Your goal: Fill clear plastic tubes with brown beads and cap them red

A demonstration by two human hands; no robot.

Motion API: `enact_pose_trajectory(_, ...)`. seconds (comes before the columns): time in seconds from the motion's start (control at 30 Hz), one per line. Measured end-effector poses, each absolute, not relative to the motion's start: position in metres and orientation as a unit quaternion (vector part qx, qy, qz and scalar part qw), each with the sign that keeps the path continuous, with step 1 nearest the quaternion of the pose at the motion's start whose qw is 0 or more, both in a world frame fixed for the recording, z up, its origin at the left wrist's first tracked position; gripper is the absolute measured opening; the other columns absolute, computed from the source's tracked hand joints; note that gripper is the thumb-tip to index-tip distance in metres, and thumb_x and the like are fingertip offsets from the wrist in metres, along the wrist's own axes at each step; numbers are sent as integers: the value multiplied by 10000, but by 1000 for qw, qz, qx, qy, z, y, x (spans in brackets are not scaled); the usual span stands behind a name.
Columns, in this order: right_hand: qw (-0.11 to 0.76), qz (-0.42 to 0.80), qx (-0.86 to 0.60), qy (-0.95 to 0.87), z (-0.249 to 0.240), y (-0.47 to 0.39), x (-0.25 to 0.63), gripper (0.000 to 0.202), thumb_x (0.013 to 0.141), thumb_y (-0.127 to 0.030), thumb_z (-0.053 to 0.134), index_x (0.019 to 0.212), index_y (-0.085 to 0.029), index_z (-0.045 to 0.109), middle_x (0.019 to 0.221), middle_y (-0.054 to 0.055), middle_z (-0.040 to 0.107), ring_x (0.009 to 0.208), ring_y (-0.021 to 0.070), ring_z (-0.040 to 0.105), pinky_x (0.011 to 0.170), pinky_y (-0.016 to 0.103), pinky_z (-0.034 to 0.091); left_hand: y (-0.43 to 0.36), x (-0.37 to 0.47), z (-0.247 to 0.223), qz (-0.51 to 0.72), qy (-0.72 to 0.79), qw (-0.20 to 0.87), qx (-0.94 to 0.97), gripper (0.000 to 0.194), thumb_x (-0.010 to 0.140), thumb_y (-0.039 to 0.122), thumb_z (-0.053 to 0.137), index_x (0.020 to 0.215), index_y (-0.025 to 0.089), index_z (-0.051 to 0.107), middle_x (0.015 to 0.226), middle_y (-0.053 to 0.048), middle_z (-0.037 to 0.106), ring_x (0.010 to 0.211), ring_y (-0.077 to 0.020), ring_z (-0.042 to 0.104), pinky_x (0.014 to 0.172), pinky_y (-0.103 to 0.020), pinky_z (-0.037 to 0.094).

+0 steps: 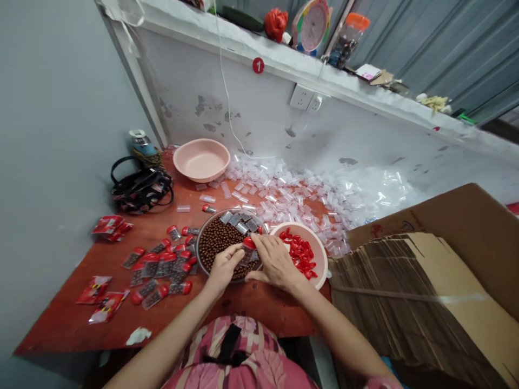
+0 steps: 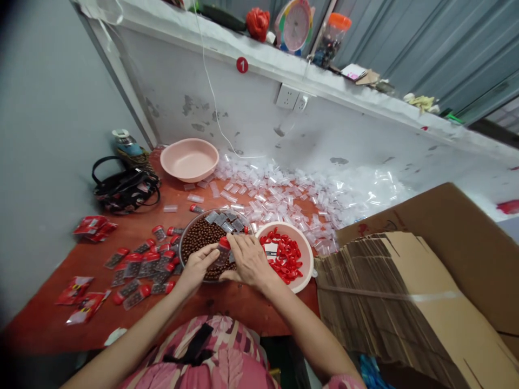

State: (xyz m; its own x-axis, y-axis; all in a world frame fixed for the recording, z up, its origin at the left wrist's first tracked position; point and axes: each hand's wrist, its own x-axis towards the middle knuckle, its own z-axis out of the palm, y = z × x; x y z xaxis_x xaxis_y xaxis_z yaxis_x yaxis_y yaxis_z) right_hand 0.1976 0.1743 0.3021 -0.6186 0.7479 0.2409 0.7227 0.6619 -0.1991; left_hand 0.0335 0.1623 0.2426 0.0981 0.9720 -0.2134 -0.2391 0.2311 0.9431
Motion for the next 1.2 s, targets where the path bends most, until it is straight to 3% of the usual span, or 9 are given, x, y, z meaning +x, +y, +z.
enact_pose_trajectory(0.1, 179, 33, -452, -873, 282, 170, 189, 818, 711, -542, 555, 1319, -66, 283, 1179, 206, 480, 1084, 303, 423, 901, 447, 340, 163, 38, 241, 492, 442, 661, 354, 370, 715, 359, 604, 1009, 135, 632, 1002, -82, 668, 900, -222, 606, 835, -339, 441)
enact_pose_trajectory(0.43, 258, 15, -460, -849, 245, 183, 183, 672, 730, -457, 507, 1261, -65, 379, 1032, 172, 546, 946, 287, 477, 792, 420, 407, 170, 42, 229, 508, 444, 660, 330, 335, 723, 344, 615, 987, 139, 641, 994, -76, 669, 919, -202, 594, 870, -319, 419)
enact_pose_trajectory(0.7, 191, 131, -497, -836, 214, 191, 173, 884, 712, -459, 595, 1372, -74, 152, 1315, 199, 390, 1202, 279, 380, 933, 403, 378, 178, 4, 194, 505, 538, 619, 268, 487, 668, 398, 650, 1062, 119, 588, 1032, -102, 649, 923, -220, 602, 876, -372, 428)
enact_pose_trajectory(0.83, 81, 189, -599, -774, 198, 208, 191, 478, 833, -325, 479, 1273, -177, 364, 1221, 107, 511, 1115, 193, 485, 895, 314, 410, 183, -51, 179, 539, 654, 477, 234, 565, 642, 405, 652, 1122, 121, 564, 1124, -117, 612, 1015, -231, 570, 927, -384, 397)
enact_pose_trajectory(0.93, -11, 209, -629, -749, 186, 215, 196, 287, 842, -261, 454, 1120, -209, 502, 1075, 77, 595, 974, 189, 571, 809, 299, 441, 182, -85, 176, 534, 715, 367, 262, 530, 676, 393, 615, 1148, 158, 561, 1210, -99, 565, 1113, -224, 510, 980, -360, 349)
enact_pose_trajectory(1.07, -33, 219, -657, -721, 166, 216, 181, 208, 802, -239, 498, 984, -148, 543, 976, 136, 613, 884, 236, 599, 751, 347, 448, 171, -90, 175, 485, 728, 368, 315, 470, 713, 406, 577, 1124, 178, 582, 1161, -79, 602, 1089, -225, 531, 978, -366, 355)
enact_pose_trajectory(1.2, -5, 246, -677, -693, 148, 222, 167, 290, 750, -193, 554, 1034, -162, 508, 1028, 141, 590, 980, 252, 551, 806, 385, 422, 158, -63, 172, 461, 677, 436, 373, 410, 737, 410, 549, 1063, 168, 610, 1114, -82, 629, 1067, -226, 548, 969, -381, 370)
